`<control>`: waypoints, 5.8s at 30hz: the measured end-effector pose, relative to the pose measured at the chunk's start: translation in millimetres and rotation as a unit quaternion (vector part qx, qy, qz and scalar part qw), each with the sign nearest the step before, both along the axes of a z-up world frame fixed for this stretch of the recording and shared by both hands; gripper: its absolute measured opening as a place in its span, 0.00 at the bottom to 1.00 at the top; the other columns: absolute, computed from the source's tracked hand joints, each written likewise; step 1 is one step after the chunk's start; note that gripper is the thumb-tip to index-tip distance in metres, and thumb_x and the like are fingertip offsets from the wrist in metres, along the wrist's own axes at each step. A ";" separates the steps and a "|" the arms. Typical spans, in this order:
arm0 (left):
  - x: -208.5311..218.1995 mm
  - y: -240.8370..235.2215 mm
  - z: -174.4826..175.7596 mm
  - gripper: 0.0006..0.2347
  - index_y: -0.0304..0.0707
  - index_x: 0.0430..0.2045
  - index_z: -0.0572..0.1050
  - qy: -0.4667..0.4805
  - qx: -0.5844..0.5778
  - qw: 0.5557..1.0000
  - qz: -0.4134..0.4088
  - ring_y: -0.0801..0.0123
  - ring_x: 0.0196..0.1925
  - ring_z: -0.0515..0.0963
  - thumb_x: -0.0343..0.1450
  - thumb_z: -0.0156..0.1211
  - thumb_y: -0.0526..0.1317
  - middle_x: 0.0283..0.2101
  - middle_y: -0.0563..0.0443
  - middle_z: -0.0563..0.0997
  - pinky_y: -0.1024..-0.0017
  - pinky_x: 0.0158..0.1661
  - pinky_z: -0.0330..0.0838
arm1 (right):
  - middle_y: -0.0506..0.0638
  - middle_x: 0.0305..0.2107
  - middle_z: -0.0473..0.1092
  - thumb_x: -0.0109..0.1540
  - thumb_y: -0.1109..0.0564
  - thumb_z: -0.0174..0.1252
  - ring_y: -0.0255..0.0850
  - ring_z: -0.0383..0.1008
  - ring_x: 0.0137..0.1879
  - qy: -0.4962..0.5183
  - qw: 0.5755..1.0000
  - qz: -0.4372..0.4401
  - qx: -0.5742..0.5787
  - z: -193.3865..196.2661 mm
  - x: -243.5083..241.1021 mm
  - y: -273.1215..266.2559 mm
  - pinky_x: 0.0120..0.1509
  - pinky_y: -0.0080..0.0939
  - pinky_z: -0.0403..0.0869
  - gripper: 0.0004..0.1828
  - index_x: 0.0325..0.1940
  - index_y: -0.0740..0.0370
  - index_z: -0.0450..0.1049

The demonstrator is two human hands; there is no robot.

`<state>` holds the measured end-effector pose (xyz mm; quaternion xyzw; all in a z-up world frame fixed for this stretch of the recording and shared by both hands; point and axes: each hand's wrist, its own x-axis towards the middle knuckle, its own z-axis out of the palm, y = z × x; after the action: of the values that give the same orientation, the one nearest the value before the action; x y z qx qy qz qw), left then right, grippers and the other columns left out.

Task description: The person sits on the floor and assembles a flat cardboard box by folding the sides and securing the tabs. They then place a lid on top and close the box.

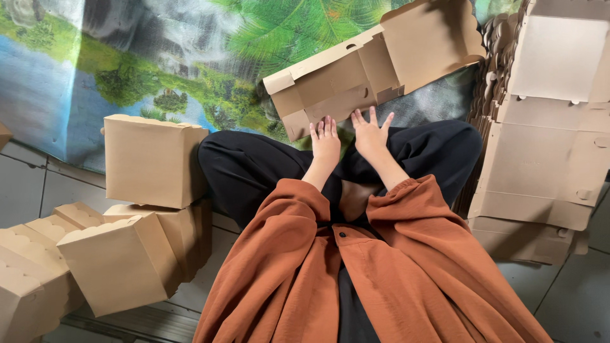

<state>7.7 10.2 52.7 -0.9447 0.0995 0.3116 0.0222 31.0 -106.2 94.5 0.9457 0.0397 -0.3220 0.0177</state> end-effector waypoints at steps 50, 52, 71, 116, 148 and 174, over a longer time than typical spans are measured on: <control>-49.0 42.4 4.3 0.16 0.43 0.37 0.66 -0.297 -0.262 0.907 0.141 0.54 0.43 0.71 0.57 0.54 0.30 0.41 0.51 0.62 0.62 0.40 0.75 | 0.51 0.12 0.69 0.55 0.62 0.46 0.50 0.72 0.26 -0.137 0.982 -0.082 0.104 10.2 -44.1 -22.4 0.40 0.43 0.62 0.17 0.14 0.56 0.74; -49.4 42.0 7.1 0.17 0.43 0.38 0.67 -0.294 -0.266 0.902 0.172 0.53 0.46 0.69 0.56 0.53 0.29 0.44 0.50 0.61 0.60 0.42 0.74 | 0.51 0.14 0.70 0.55 0.63 0.45 0.50 0.74 0.28 -0.140 0.982 -0.077 0.101 13.2 -47.6 -19.2 0.42 0.43 0.63 0.16 0.17 0.56 0.76; 2.4 86.8 -89.3 0.10 0.52 0.30 0.80 -0.143 -0.396 0.767 0.485 0.58 0.60 0.67 0.63 0.55 0.33 0.55 0.50 0.62 0.65 0.60 0.62 | 0.49 0.15 0.70 0.57 0.61 0.45 0.48 0.73 0.30 -0.161 0.980 -0.042 0.106 42.6 -66.0 3.4 0.43 0.42 0.61 0.16 0.17 0.52 0.74; -23.1 46.6 29.9 0.13 0.52 0.30 0.78 -0.179 -0.510 0.810 0.229 0.61 0.40 0.78 0.65 0.47 0.29 0.30 0.54 0.80 0.67 0.47 0.71 | 0.61 0.41 0.66 0.64 0.67 0.42 0.51 0.69 0.47 -0.312 0.732 -0.235 0.558 54.8 -31.5 7.1 0.51 0.48 0.72 0.18 0.59 0.71 0.62; 36.9 70.7 34.3 0.08 0.30 0.37 0.73 -0.025 -0.509 0.722 0.468 0.56 0.32 0.83 0.68 0.53 0.34 0.36 0.36 0.78 0.68 0.29 0.83 | 0.45 0.38 0.63 0.55 0.38 0.57 0.44 0.61 0.55 -0.035 0.967 -0.019 0.253 -13.9 -29.9 16.9 0.69 0.62 0.50 0.21 0.44 0.50 0.66; 37.3 81.9 12.2 0.12 0.27 0.43 0.74 -0.083 -0.552 0.635 0.534 0.64 0.26 0.82 0.69 0.51 0.35 0.33 0.37 0.78 0.77 0.26 0.80 | 0.43 0.20 0.67 0.57 0.53 0.57 0.30 0.68 0.30 -0.186 0.741 -0.319 0.562 -5.2 -18.6 2.1 0.37 0.31 0.70 0.06 0.29 0.56 0.70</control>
<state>45.0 92.1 64.9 -0.6912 -0.2707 0.0762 -0.6657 12.4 -104.1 89.3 0.7827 -0.0947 -0.0464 -0.6134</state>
